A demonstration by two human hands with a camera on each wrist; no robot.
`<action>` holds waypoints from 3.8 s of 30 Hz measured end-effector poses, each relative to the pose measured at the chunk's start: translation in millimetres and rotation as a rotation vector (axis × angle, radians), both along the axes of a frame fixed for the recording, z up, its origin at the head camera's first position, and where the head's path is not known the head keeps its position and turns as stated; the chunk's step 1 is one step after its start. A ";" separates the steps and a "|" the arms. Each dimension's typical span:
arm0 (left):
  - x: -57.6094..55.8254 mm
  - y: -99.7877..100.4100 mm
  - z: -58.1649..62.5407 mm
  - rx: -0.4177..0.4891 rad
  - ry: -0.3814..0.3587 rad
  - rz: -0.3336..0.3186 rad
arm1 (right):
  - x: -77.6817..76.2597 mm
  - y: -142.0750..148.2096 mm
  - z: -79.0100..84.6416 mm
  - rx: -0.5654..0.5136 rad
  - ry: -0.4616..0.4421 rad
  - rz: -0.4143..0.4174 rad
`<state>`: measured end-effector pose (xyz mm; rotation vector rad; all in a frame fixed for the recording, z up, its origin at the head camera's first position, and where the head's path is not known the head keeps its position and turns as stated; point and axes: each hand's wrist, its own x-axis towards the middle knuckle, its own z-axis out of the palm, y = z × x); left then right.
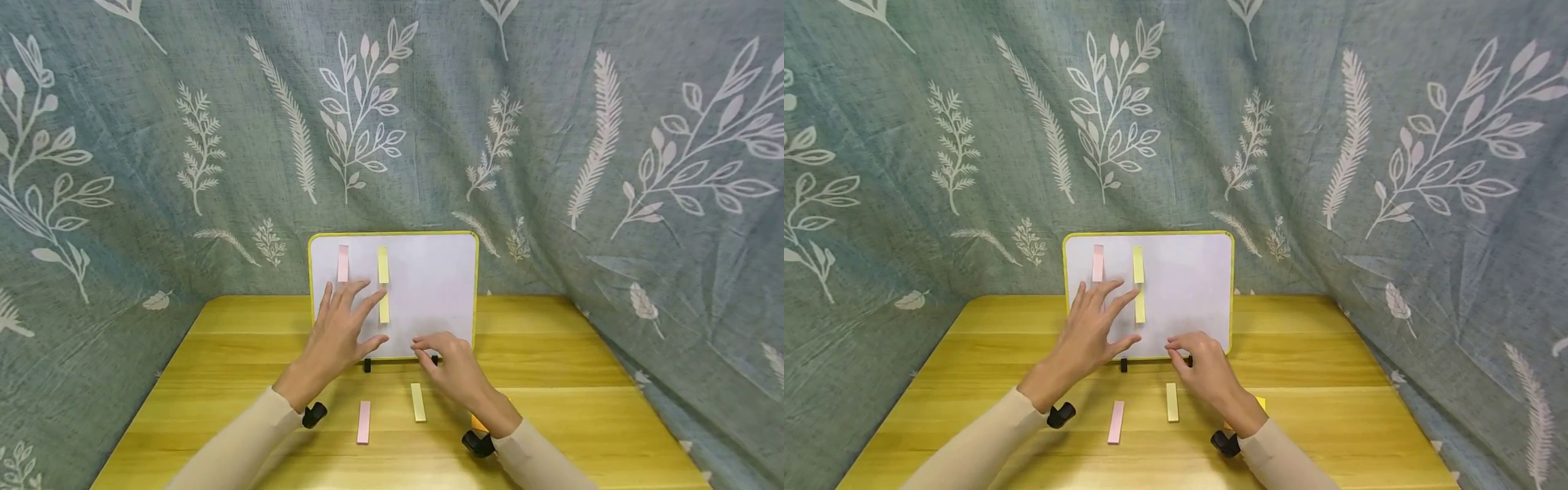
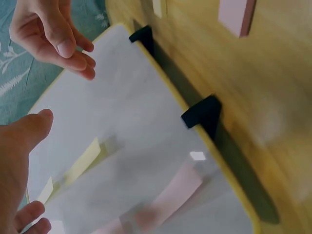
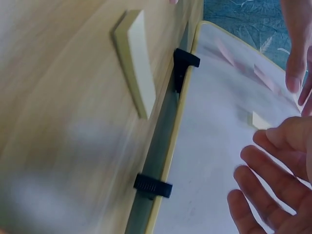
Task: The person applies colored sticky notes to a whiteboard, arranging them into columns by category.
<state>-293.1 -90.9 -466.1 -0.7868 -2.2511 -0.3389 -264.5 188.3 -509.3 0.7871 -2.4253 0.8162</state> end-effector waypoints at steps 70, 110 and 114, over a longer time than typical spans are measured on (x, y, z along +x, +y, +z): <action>78.2 19.3 -69.0 -0.298 -0.709 -0.162 | 28.6 28.2 -17.2 0.498 -0.257 0.217; 65.7 36.1 -63.4 -0.241 -0.714 -0.075 | 18.3 14.9 -14.5 0.297 -0.253 0.216; 65.1 40.3 -62.9 -0.215 -0.713 -0.052 | 18.9 15.2 -15.3 0.266 -0.225 0.208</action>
